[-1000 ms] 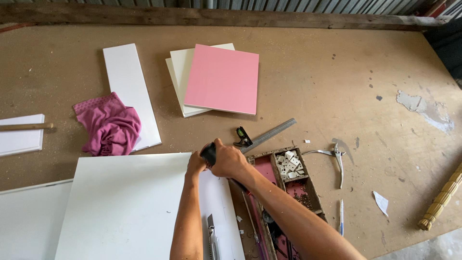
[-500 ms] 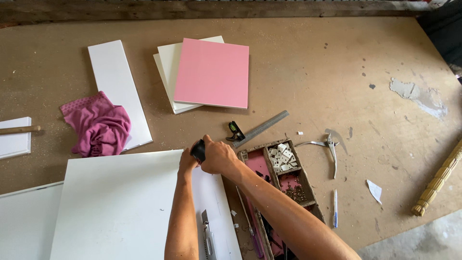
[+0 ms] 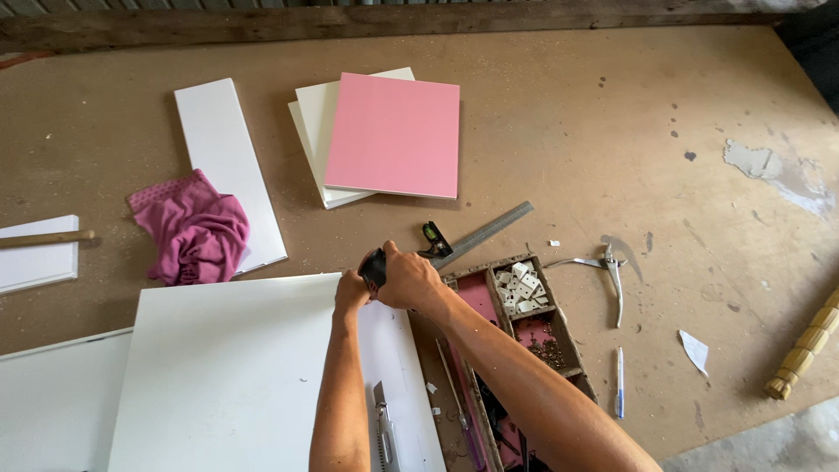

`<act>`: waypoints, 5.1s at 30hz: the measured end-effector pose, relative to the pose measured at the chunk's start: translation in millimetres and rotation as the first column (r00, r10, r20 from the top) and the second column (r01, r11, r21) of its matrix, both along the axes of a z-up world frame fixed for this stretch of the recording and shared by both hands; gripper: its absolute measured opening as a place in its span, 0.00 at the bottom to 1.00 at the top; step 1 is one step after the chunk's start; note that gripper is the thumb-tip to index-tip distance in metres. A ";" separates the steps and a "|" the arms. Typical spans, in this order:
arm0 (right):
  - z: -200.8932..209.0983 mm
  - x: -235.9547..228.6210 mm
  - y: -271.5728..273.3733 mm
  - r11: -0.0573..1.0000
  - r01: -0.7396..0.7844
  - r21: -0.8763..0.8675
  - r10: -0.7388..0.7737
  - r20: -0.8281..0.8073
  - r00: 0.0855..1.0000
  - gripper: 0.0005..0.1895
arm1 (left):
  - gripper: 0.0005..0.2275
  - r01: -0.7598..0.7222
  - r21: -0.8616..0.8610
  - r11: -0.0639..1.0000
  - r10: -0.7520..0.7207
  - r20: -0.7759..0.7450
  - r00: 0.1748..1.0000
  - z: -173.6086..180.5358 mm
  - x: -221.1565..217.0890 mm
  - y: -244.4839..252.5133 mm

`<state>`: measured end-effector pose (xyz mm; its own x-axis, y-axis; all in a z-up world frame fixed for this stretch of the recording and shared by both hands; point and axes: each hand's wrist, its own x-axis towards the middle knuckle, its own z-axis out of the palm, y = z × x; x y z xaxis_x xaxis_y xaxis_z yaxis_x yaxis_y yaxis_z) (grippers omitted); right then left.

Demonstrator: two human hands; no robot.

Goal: The person uses a power drill to drive screws into a white cabinet door, securing small black plastic fittings. They repeatedly pick up screws from a nearby box and insert them into the door while working at a cluttered workbench.

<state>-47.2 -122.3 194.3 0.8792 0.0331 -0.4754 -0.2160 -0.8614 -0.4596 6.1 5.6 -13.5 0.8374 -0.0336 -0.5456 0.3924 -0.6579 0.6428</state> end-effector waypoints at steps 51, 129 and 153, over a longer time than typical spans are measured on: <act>-1.5 1.3 -7.3 0.997 -0.063 -0.044 0.063 -0.013 0.998 0.46 | 0.12 0.045 0.087 0.995 -0.044 -0.013 0.999 5.3 -1.8 -3.1; -44.9 -435.7 -346.2 -0.405 0.349 0.845 -0.613 -0.534 0.582 0.44 | 0.08 -0.317 -0.947 0.043 0.489 -0.257 0.833 188.1 -317.8 -226.5; -36.5 -452.0 -391.0 0.031 -0.026 0.999 -0.620 0.040 0.784 0.46 | 0.07 -0.290 -0.714 0.638 0.174 -0.233 0.957 253.8 -307.5 -238.4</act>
